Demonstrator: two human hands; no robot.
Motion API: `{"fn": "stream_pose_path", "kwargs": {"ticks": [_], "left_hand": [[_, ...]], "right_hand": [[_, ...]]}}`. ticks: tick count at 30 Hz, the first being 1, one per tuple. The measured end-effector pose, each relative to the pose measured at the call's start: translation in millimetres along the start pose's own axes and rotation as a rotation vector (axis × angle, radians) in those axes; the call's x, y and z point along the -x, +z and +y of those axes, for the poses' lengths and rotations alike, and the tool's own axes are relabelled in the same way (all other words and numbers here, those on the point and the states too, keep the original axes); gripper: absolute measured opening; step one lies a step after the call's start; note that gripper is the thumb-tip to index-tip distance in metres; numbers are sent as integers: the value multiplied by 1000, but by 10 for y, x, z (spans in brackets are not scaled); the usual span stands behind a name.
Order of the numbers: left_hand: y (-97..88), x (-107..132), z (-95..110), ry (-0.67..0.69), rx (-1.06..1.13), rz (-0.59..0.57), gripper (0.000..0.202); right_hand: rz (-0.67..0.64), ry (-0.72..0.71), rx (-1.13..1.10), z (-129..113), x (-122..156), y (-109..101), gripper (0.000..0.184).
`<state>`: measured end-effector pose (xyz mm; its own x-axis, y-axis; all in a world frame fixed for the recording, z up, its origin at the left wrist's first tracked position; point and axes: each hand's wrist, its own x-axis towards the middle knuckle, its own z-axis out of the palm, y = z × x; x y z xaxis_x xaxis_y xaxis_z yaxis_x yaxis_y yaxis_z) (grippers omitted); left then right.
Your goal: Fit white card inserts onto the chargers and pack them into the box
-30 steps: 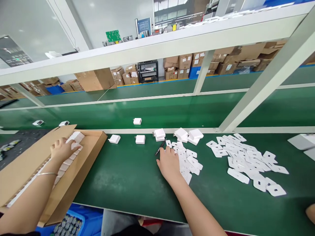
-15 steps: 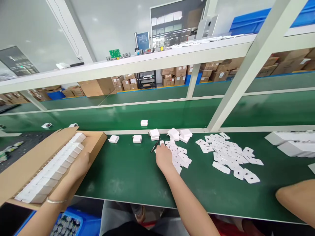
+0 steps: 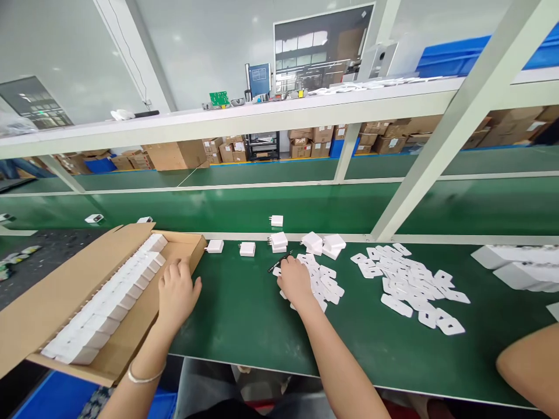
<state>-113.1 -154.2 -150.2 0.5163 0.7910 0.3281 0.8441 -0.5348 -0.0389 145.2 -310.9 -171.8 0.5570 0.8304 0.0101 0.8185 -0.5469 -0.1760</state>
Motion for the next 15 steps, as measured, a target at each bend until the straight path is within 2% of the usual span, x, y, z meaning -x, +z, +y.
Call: {"fn": "stream_pose_path", "kwargs": {"ticks": [1, 2, 4, 6, 8, 11, 15], "left_hand": [[26, -26, 151, 61, 41, 99, 53], [69, -81, 290, 118, 82, 152, 53], [213, -269, 507, 175, 138, 113, 54], [419, -522, 621, 140, 144, 17, 61], [635, -755, 642, 111, 145, -45, 63], [856, -928, 576, 158, 147, -61, 49], [896, -875, 471, 174, 140, -26, 39]], "right_hand": [[7, -4, -13, 1, -3, -4, 12], [13, -9, -27, -1, -6, -5, 12], [20, -20, -50, -16, -7, 2, 12], [23, -35, -62, -43, 0, 18, 11], [21, -48, -66, -73, 9, 37, 12], [15, -63, -73, -102, 17, 64, 13], [11, -61, -94, -111, 23, 80, 14]]}}
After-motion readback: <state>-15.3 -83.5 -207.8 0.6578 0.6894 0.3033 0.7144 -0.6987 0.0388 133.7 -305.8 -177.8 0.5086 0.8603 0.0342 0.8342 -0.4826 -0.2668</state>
